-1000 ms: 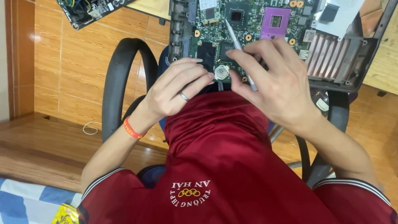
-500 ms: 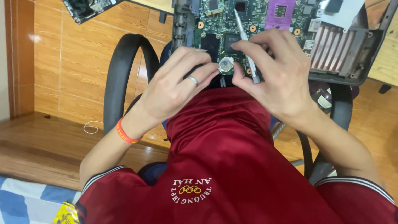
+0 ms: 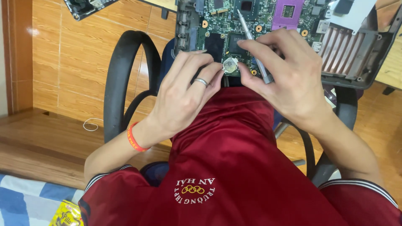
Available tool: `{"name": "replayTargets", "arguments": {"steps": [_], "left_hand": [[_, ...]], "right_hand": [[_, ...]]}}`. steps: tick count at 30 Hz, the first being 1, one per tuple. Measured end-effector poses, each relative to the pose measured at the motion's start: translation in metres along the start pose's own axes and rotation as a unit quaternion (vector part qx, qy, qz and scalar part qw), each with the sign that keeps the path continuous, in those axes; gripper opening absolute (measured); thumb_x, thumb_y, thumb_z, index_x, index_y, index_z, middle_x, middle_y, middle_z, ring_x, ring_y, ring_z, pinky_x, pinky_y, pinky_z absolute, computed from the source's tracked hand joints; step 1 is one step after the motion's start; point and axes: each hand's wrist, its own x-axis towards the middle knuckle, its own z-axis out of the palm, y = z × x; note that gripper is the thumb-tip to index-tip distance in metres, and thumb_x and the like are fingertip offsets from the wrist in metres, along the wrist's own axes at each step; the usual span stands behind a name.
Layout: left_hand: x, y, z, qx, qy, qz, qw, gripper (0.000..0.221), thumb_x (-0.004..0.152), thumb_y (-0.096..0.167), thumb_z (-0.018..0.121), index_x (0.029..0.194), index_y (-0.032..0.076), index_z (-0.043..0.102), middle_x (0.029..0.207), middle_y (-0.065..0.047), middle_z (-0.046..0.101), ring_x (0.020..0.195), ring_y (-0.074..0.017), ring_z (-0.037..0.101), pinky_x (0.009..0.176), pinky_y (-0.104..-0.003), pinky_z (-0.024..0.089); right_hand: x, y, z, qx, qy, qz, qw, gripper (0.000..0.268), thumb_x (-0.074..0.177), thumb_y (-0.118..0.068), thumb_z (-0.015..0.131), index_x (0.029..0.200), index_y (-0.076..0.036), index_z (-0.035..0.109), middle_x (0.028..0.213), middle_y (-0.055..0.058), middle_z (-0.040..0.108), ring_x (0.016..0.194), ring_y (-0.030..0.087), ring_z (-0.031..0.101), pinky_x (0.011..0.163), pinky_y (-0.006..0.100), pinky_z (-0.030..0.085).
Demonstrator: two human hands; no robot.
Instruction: Inspecting and repairing a computer motherboard using tools.
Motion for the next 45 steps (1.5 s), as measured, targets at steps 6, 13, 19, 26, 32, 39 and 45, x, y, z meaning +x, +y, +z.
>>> {"name": "replayTargets", "arguments": {"steps": [6,13,19,26,32,39,45], "left_hand": [[-0.004,0.0,0.009,-0.001,0.005,-0.032,0.999,0.029,0.092,-0.003,0.084,0.115,-0.004,0.066,0.115,-0.016,0.061,0.109,-0.0354,0.062,0.095,-0.043,0.053],[-0.004,-0.009,0.013,0.011,0.028,0.012,0.999,0.032,0.095,-0.005,0.085,0.119,-0.004,0.064,0.116,-0.015,0.06,0.11,-0.0353,0.062,0.099,-0.041,0.055],[0.008,-0.021,0.008,-0.006,0.02,0.054,0.998,0.033,0.093,-0.006,0.085,0.118,-0.006,0.064,0.117,-0.016,0.061,0.11,-0.0362,0.063,0.099,-0.044,0.055],[0.024,-0.032,-0.003,-0.031,0.015,0.043,0.998,0.042,0.096,0.006,0.085,0.13,-0.001,0.061,0.128,-0.016,0.057,0.12,-0.0369,0.059,0.106,-0.046,0.051],[0.055,-0.059,-0.007,0.037,0.007,-0.019,0.999,0.052,0.105,0.011,0.086,0.142,0.001,0.051,0.14,-0.016,0.051,0.131,-0.0378,0.052,0.112,-0.044,0.046],[0.067,-0.071,-0.009,-0.035,-0.014,0.019,0.999,0.047,0.102,0.013,0.089,0.135,0.003,0.057,0.134,-0.018,0.049,0.128,-0.037,0.054,0.109,-0.044,0.048],[0.079,-0.066,-0.016,-0.082,-0.037,-0.036,0.995,0.035,0.098,0.011,0.089,0.12,0.004,0.062,0.123,-0.013,0.058,0.119,-0.0316,0.059,0.098,-0.039,0.051]], "right_hand": [[-0.007,-0.003,0.01,0.003,0.007,0.018,1.0,0.039,0.089,-0.009,0.088,0.123,-0.006,0.07,0.106,0.008,0.062,0.091,0.026,0.058,0.076,0.037,0.049],[-0.007,0.006,0.006,-0.021,0.018,0.002,1.0,0.039,0.088,-0.009,0.091,0.121,-0.002,0.071,0.101,0.011,0.061,0.085,0.027,0.056,0.071,0.038,0.047],[-0.001,0.012,0.002,0.022,0.034,0.011,0.999,0.034,0.093,-0.004,0.085,0.124,-0.003,0.07,0.106,0.01,0.061,0.092,0.027,0.06,0.078,0.038,0.05],[0.0,0.013,-0.003,0.046,0.044,-0.027,0.998,0.034,0.086,0.005,0.081,0.118,-0.001,0.071,0.102,0.012,0.065,0.089,0.028,0.062,0.076,0.038,0.051],[0.0,0.015,-0.013,0.031,0.04,-0.048,0.998,0.035,0.083,0.007,0.079,0.116,0.0,0.072,0.101,0.013,0.065,0.092,0.03,0.064,0.078,0.04,0.052],[-0.022,0.046,-0.02,0.005,0.062,0.012,0.998,0.028,0.095,0.004,0.073,0.123,0.001,0.071,0.111,0.015,0.069,0.098,0.027,0.067,0.083,0.034,0.054],[-0.047,0.066,-0.025,-0.008,0.1,0.035,0.994,0.038,0.094,0.01,0.06,0.131,0.001,0.065,0.124,0.015,0.068,0.106,0.027,0.065,0.093,0.032,0.054]]}}
